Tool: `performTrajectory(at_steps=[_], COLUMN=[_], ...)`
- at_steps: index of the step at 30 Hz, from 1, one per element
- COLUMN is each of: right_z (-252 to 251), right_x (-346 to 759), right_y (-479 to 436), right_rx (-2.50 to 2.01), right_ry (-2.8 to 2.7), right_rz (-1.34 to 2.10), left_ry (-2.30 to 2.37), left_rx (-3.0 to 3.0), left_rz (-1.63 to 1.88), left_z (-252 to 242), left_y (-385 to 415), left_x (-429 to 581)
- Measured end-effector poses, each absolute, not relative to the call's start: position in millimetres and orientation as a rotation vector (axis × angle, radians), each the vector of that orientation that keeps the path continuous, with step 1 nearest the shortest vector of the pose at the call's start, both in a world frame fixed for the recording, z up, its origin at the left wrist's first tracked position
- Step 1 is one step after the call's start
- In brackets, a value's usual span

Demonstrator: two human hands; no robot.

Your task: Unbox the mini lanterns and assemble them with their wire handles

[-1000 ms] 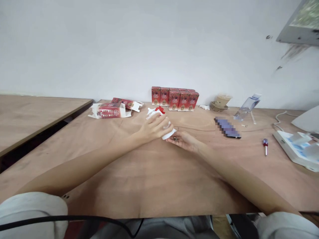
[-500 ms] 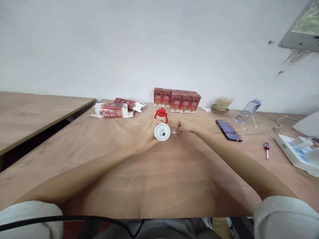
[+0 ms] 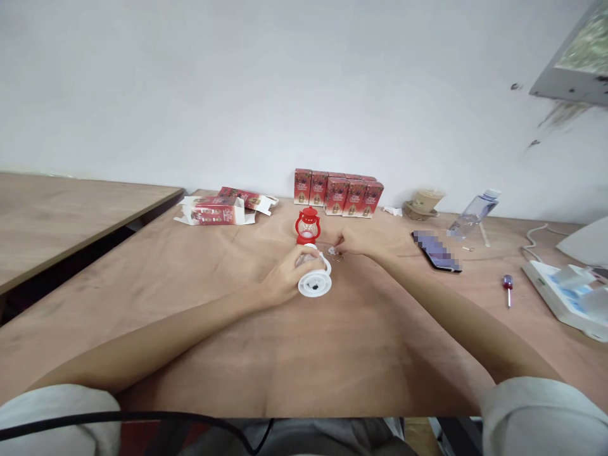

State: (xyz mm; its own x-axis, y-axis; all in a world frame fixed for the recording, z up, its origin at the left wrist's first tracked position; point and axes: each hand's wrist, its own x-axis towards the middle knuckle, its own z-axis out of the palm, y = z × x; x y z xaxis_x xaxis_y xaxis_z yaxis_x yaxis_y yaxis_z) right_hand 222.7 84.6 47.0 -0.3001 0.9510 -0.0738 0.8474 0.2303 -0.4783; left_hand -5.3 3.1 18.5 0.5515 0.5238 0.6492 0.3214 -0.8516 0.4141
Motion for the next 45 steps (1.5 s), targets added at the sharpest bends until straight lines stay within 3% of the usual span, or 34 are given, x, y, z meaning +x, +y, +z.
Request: performTrajectory(at_steps=[4,9,12,18,24,29,35,42,45], right_z=[57,66,71,92,84,67,86,111,104], right_x=[222,216,216,250,278,260,253,255,252], right_y=[68,24,7,32,92,120,128,163,179], right_rx=[-1.646,-1.079,-0.923,-1.069,-1.177,-1.229,-1.223,-1.567,-1.734], right_ry=[-2.099,-1.901,-1.887,-1.867,-1.756,-1.894,-2.017,-2.015,-2.171], right_rz=[0.714,1.491,1.599,1.191,0.482,0.469,0.492,-0.241,-0.392], left_ry=[0.538,0.130,0.005,0.094,0.279,0.583,0.674,0.701,0.705], left_rx=[2.632,3.095,3.390,3.534,3.390,3.109,2.989,2.992,3.005], left_rz=[1.034,0.982,0.978,1.160,0.862,0.510,0.455,0.443,0.422], left_z=[18,18,17,23,10,5,9,11,13], left_y=[3,9,9,0,6,8,6,6,4], left_x=[-5,-3,0,3,7,5,5,6,6])
